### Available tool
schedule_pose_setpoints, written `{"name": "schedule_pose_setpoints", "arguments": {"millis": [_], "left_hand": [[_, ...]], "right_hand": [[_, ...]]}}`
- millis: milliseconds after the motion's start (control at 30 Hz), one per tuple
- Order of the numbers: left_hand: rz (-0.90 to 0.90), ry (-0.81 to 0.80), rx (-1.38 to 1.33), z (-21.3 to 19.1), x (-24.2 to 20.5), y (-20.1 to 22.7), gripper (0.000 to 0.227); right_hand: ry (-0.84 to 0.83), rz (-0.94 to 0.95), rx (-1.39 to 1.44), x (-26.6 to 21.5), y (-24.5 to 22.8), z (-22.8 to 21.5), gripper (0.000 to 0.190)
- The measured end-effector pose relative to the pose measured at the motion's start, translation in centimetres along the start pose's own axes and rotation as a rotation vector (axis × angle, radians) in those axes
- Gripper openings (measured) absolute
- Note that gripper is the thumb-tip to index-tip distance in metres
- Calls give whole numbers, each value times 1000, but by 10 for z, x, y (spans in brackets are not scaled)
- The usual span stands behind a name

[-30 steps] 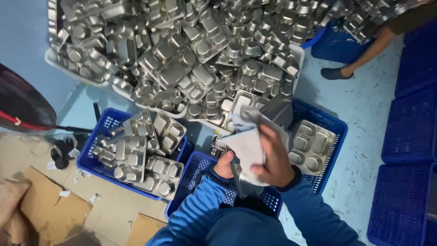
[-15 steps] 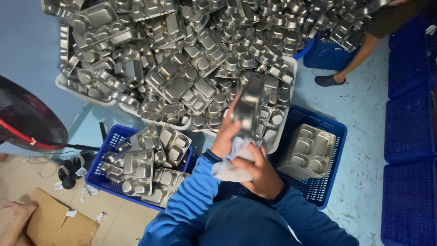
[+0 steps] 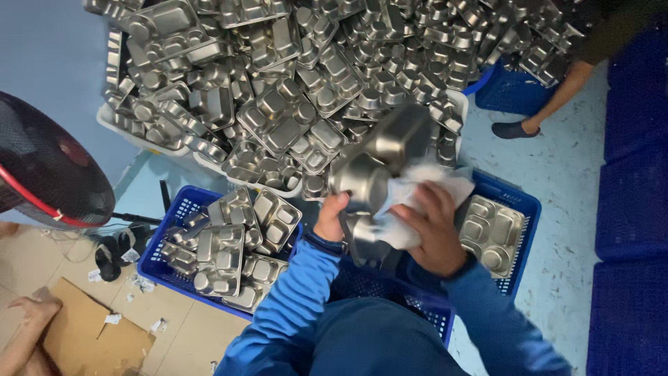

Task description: The person wipes stainless steel compartment trays with a cloth, picking each tray from a large pile, wiping both sides, and placing them into a blue basket. The person repeats this process continuously.

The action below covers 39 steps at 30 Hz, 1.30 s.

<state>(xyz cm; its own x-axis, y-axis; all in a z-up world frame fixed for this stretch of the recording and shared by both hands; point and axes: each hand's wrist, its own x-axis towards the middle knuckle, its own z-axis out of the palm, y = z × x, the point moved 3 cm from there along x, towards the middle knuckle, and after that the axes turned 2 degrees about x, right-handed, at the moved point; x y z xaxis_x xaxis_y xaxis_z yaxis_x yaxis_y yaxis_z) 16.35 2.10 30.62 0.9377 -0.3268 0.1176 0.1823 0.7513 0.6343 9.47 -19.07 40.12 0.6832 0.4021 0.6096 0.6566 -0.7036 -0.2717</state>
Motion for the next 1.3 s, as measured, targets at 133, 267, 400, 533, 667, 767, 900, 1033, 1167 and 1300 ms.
{"name": "schedule_pose_setpoints", "arguments": {"millis": [133, 267, 400, 533, 667, 767, 900, 1033, 1167, 1300], "left_hand": [[30, -104, 50, -5, -8, -4, 80], [91, -40, -187, -13, -10, 10, 82], [152, -26, -394, -27, -10, 17, 83], [-66, -87, -167, -33, -26, -15, 82], [-114, -63, -32, -41, -26, -46, 77], [-185, -9, -78, -41, -20, -55, 74], [-136, -76, 339, 0, -17, -39, 88], [172, -556, 1082, 88, -33, -7, 111], [36, -650, 1116, 142, -58, 30, 108], [139, -771, 1383, 163, -59, 46, 114]], "right_hand": [[-47, 132, 253, -15, 50, 37, 57], [135, 875, 803, -87, 88, 82, 35], [-114, 683, -56, -101, 105, 66, 49], [23, 1233, 545, -74, 129, 42, 60], [227, 536, 449, -36, 104, 29, 65], [-36, 665, 337, -42, 79, 44, 66], [533, 918, 1478, -43, 48, 44, 63], [351, 461, 678, -1, 40, 6, 55], [256, 938, 852, 20, 102, -18, 58], [343, 960, 1757, 6, 120, -4, 57]]}}
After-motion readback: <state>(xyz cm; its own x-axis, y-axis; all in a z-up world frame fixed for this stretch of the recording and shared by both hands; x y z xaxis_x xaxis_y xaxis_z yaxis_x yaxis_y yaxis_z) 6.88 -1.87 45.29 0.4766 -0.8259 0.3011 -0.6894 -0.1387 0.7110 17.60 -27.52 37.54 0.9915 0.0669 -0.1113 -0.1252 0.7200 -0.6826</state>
